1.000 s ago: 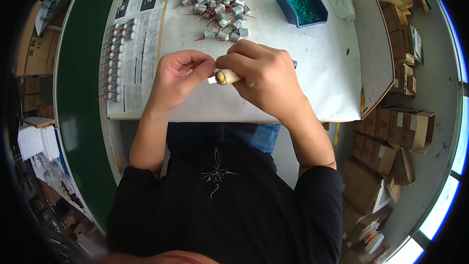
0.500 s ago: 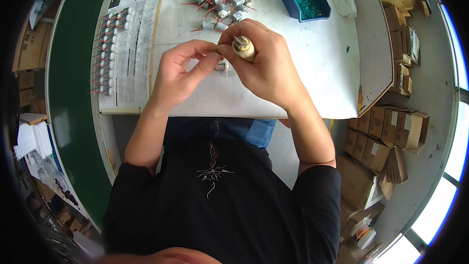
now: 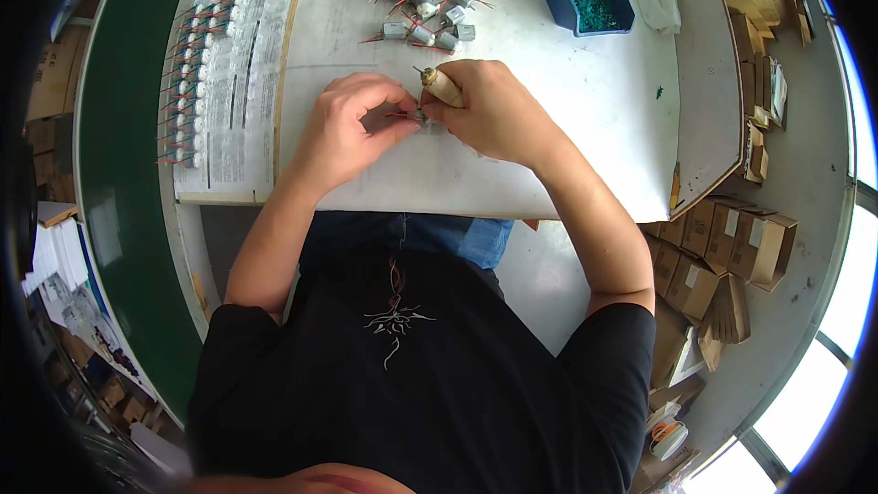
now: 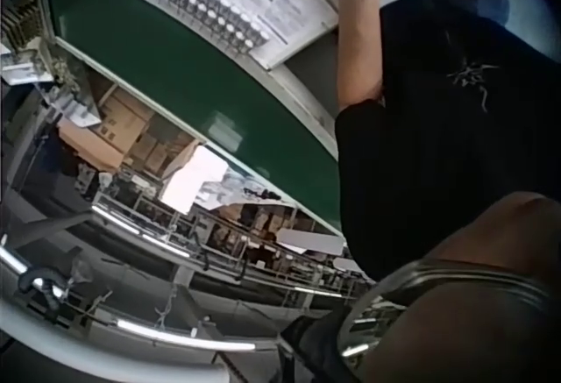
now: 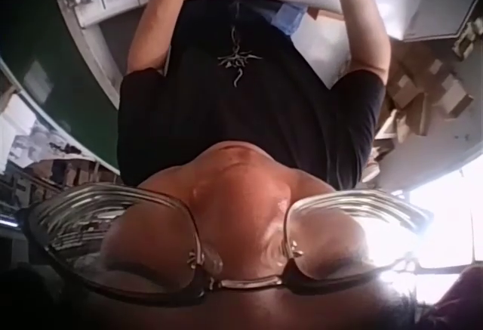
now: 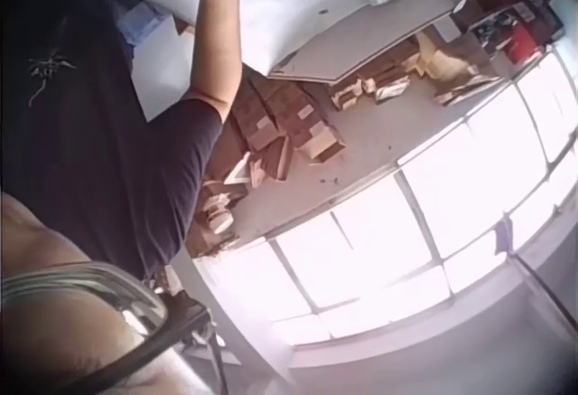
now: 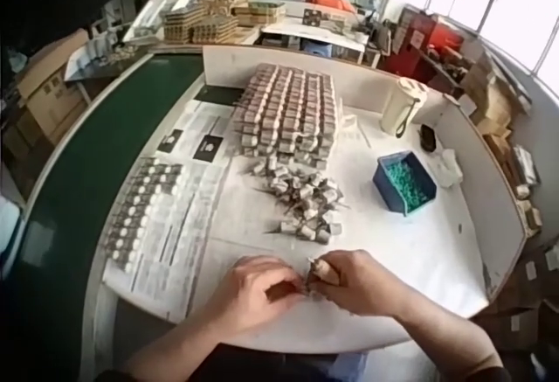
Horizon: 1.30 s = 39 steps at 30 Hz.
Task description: Assemble small mechanical components at a workbench.
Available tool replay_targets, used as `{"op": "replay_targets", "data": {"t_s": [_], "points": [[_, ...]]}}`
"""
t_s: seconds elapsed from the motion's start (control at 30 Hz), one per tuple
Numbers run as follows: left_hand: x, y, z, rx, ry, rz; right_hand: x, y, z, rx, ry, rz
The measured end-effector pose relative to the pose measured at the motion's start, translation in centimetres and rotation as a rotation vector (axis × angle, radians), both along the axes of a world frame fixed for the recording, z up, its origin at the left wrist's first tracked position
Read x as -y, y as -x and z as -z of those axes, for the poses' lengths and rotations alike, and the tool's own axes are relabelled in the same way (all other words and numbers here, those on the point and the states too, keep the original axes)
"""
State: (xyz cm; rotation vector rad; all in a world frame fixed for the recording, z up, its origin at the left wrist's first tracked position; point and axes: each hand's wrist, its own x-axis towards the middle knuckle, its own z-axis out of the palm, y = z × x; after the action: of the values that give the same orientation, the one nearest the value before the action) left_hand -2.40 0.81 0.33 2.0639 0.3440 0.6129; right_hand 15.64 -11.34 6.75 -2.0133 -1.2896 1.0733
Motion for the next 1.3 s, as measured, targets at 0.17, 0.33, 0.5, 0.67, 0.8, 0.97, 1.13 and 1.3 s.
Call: {"op": "replay_targets", "data": {"t_s": [0.17,0.33,0.5,0.67,0.8,0.97,1.13,1.3], "points": [[-0.1,0.0,-0.6,-0.077,0.07,0.011,-0.2,0.4,0.3,0.129,-0.045,-0.025],[-0.1,0.0,-0.7,-0.099,0.071,0.017,-0.2,0.6,0.8,0.292,-0.191,-0.095],[-0.1,-0.1,-0.7,-0.094,0.07,0.013,-0.2,0.3,1.0,0.215,-0.182,-0.099],[0.1,0.0,-0.9,-0.092,0.0,0.001,-0.2,0.6,0.7,0.208,-0.133,-0.073],[0.9,-0.4,-0.2,-0.048,-0.174,-0.08,-0.2,0.4,0.7,0.229,-0.165,-0.098],[1.1,-0.5,-0.4,-0.055,-0.112,-0.098,0.5,0.8,1.6,0.275,-0.268,-0.072],[0.6,-0.8,-0.3,-0.038,-0.063,-0.062,0.5,0.7,0.6,0.311,-0.17,-0.033],[0.5,-0.7,-0.6,-0.083,0.01,-0.019,1.7,-1.2,-0.4,0.138,-0.087,-0.046]]}}
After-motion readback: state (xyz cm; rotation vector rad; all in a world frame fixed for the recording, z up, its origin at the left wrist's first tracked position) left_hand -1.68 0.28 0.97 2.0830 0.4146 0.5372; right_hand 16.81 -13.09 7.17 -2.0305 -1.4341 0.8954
